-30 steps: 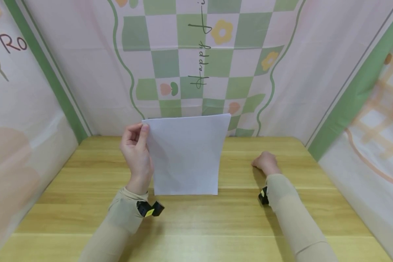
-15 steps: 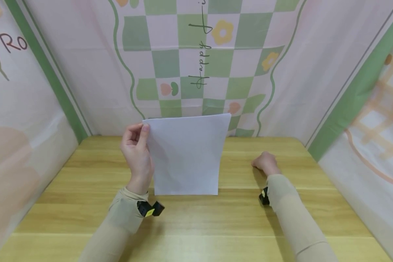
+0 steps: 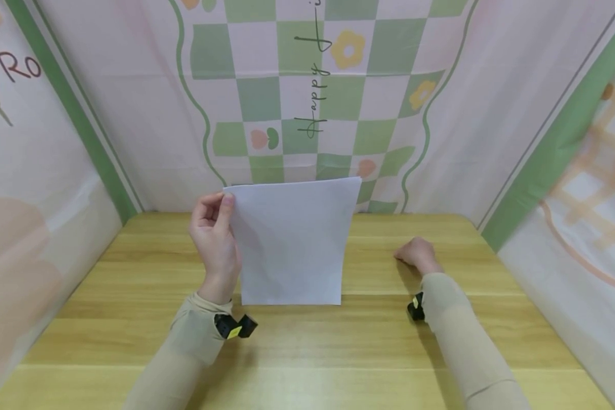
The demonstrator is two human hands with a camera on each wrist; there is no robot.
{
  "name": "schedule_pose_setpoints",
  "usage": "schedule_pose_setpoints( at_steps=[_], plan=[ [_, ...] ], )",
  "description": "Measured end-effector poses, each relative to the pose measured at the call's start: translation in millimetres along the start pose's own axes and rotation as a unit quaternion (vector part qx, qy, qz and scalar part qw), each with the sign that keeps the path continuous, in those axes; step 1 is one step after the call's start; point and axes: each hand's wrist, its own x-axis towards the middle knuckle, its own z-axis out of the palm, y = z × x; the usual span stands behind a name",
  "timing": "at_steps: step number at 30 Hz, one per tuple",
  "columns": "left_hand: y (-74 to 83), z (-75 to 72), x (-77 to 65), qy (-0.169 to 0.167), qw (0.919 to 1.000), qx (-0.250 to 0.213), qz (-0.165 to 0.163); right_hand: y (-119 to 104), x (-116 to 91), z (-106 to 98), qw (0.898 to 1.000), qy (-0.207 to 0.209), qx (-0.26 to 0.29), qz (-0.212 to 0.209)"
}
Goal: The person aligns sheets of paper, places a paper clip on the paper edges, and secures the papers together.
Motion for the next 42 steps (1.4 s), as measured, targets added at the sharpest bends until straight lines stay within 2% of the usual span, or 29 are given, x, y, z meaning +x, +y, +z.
schedule_pose_setpoints(
  at_steps=[6, 16, 22, 30, 42],
  plan=[
    [0.1, 0.0, 0.2, -0.001, 1.0000, -0.003, -0.001, 1, -5, -3, 0.999, -0.003, 0.051, 0.011],
    [-0.5, -0.6, 0.3, -0.002, 1.0000, -0.007, 0.000, 2, -10, -6, 0.996, 0.002, 0.087, 0.001],
    [-1.5, -0.4, -0.2, -0.001, 0.9999, -0.011, 0.005, -2, -12, -7, 0.995, 0.028, 0.100, -0.014],
    [-3.1, 0.2, -1.2, 0.002, 0.9999, -0.010, 0.013, -8, -16, -10, 0.994, 0.043, 0.101, -0.009],
    [-3.8, 0.8, -1.9, -0.003, 0.9999, -0.005, 0.010, -24, -29, -23, 0.990, 0.065, 0.115, -0.043]
  ],
)
